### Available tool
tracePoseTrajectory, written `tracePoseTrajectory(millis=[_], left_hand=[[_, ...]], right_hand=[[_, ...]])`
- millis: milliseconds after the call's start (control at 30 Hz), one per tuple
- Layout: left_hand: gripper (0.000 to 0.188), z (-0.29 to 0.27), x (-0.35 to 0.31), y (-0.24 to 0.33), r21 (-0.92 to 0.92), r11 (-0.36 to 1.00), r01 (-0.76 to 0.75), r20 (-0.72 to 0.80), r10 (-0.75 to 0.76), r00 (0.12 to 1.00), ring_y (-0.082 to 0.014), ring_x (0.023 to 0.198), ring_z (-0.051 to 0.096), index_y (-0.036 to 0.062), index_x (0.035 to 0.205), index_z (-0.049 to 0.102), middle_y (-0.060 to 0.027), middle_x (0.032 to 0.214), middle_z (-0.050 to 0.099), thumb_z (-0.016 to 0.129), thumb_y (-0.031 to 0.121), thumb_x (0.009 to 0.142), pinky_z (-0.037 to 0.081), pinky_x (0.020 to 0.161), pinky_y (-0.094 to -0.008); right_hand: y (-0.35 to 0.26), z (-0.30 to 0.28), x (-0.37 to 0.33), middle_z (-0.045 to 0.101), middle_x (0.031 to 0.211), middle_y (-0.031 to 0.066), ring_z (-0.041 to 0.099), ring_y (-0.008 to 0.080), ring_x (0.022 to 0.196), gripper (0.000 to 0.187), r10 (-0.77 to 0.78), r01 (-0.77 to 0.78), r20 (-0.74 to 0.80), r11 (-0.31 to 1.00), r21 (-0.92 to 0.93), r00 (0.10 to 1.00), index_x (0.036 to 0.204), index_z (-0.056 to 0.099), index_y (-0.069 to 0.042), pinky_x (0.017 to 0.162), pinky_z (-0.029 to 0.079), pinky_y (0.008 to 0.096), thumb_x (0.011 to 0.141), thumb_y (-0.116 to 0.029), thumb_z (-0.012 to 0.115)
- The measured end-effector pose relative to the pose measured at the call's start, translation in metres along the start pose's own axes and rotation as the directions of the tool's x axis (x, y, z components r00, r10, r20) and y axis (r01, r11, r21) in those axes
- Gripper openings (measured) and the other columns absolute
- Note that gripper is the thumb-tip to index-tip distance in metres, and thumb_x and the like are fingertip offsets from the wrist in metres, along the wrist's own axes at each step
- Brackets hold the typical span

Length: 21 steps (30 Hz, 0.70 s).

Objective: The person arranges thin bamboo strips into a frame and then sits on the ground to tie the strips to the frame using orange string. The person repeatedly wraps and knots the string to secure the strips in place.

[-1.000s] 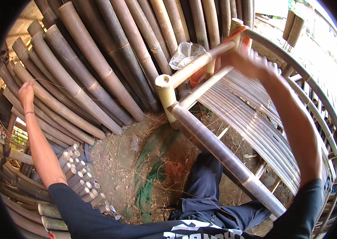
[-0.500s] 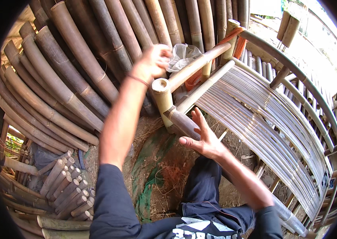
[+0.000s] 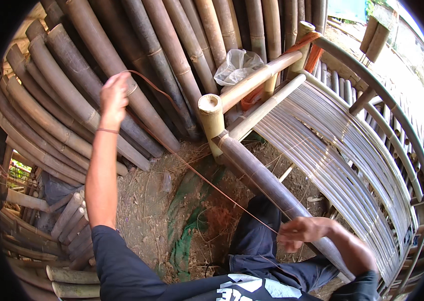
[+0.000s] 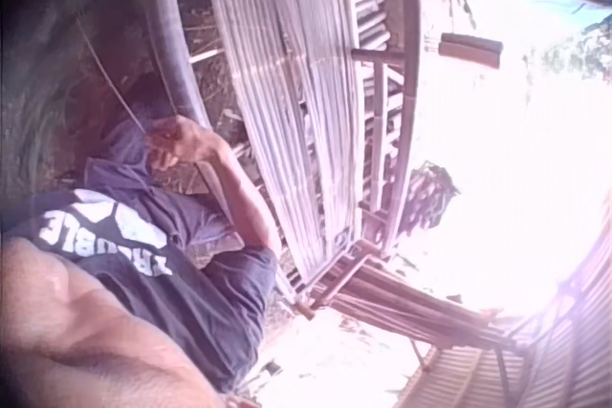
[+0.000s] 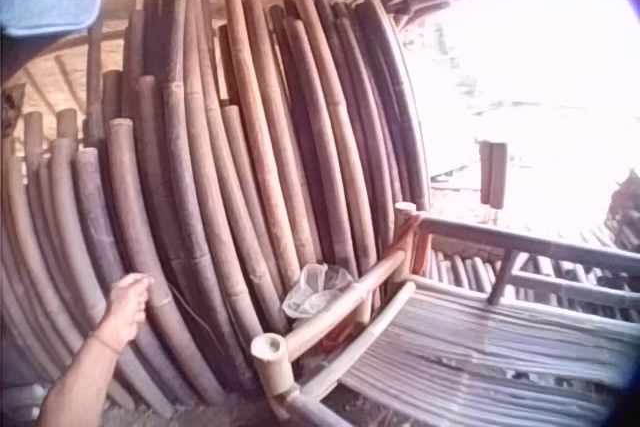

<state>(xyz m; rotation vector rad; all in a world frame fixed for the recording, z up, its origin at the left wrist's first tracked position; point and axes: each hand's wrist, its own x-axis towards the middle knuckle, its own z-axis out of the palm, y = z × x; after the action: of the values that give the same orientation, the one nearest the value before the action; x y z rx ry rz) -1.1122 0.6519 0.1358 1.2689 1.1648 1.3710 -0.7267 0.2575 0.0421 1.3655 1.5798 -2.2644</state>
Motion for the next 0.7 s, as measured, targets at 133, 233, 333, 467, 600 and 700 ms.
tracePoseTrajectory(millis=[133, 233, 333, 467, 600, 700], left_hand=[[0.010, -0.112, 0.027, -0.037, 0.112, 0.977, 0.182, -0.210, -0.156, 0.965, -0.0031, 0.042, 0.033, 0.0139, 0.099, 0.066, 0.0062, 0.064, 0.046, 0.066, 0.020, 0.090, 0.025, 0.035, -0.0200], [0.007, -0.127, 0.004, -0.042, -0.070, 0.957, 0.281, -0.213, -0.290, 0.933, -0.0053, 0.045, 0.046, 0.0157, 0.089, 0.067, 0.0046, 0.065, 0.056, 0.072, 0.018, 0.086, 0.041, 0.039, -0.0203], [0.008, -0.109, -0.029, -0.050, -0.430, 0.879, 0.208, -0.150, -0.297, 0.943, -0.0131, 0.070, 0.064, 0.0128, 0.094, 0.067, -0.0005, 0.081, 0.067, 0.063, 0.019, 0.094, 0.058, 0.073, -0.0341], [0.013, -0.017, -0.079, -0.076, -0.697, 0.644, 0.315, 0.155, -0.294, 0.943, -0.0207, 0.094, 0.070, 0.0096, 0.098, 0.068, -0.0071, 0.094, 0.072, 0.057, 0.016, 0.097, 0.055, 0.094, -0.0427], [0.018, 0.030, -0.147, -0.094, -0.685, 0.558, 0.468, 0.339, -0.325, 0.883, -0.0252, 0.095, 0.071, 0.0075, 0.097, 0.068, -0.0112, 0.096, 0.073, 0.053, 0.017, 0.099, 0.057, 0.092, -0.0435], [0.019, 0.093, -0.187, -0.094, -0.721, 0.476, 0.504, 0.434, -0.258, 0.863, -0.0267, 0.096, 0.071, 0.0066, 0.100, 0.066, -0.0124, 0.096, 0.073, 0.050, 0.017, 0.100, 0.058, 0.090, -0.0437]], right_hand=[[-0.031, -0.066, -0.055, 0.069, 0.115, 0.0155, 0.068, 0.0260, 0.103, 0.041, 0.686, -0.646, 0.025, 0.697, -0.310, 0.727, 0.120, 0.062, -0.006, 0.089, 0.058, 0.0405, 0.101, -0.039, 0.046], [-0.089, -0.166, -0.080, 0.070, 0.111, 0.0160, 0.069, 0.0283, 0.099, 0.035, 0.629, -0.684, -0.271, 0.655, -0.321, 0.729, 0.125, 0.060, -0.008, 0.086, 0.058, 0.0399, 0.097, -0.029, 0.053], [-0.208, -0.253, -0.049, 0.070, 0.107, 0.0185, 0.069, 0.0302, 0.096, 0.038, -0.063, -0.326, -0.549, 0.747, -0.579, 0.833, 0.128, 0.056, -0.008, 0.083, 0.058, 0.0415, 0.094, -0.025, 0.054], [-0.323, -0.303, -0.070, 0.070, 0.102, 0.0218, 0.070, 0.0329, 0.091, 0.045, -0.699, -0.471, -0.680, 0.535, -0.702, 0.220, 0.133, 0.050, -0.006, 0.078, 0.058, 0.0436, 0.089, -0.018, 0.055], [-0.332, -0.278, -0.035, 0.069, 0.097, 0.0250, 0.070, 0.0355, 0.087, 0.054, -0.829, -0.518, -0.559, 0.481, -0.707, -0.008, 0.137, 0.045, -0.005, 0.074, 0.058, 0.0457, 0.085, -0.012, 0.056], [-0.255, -0.205, 0.004, 0.068, 0.102, 0.0279, 0.069, 0.0413, 0.090, 0.071, -0.672, -0.348, -0.738, 0.679, -0.646, 0.057, 0.143, 0.032, -0.003, 0.082, 0.055, 0.0473, 0.080, -0.013, 0.064]])
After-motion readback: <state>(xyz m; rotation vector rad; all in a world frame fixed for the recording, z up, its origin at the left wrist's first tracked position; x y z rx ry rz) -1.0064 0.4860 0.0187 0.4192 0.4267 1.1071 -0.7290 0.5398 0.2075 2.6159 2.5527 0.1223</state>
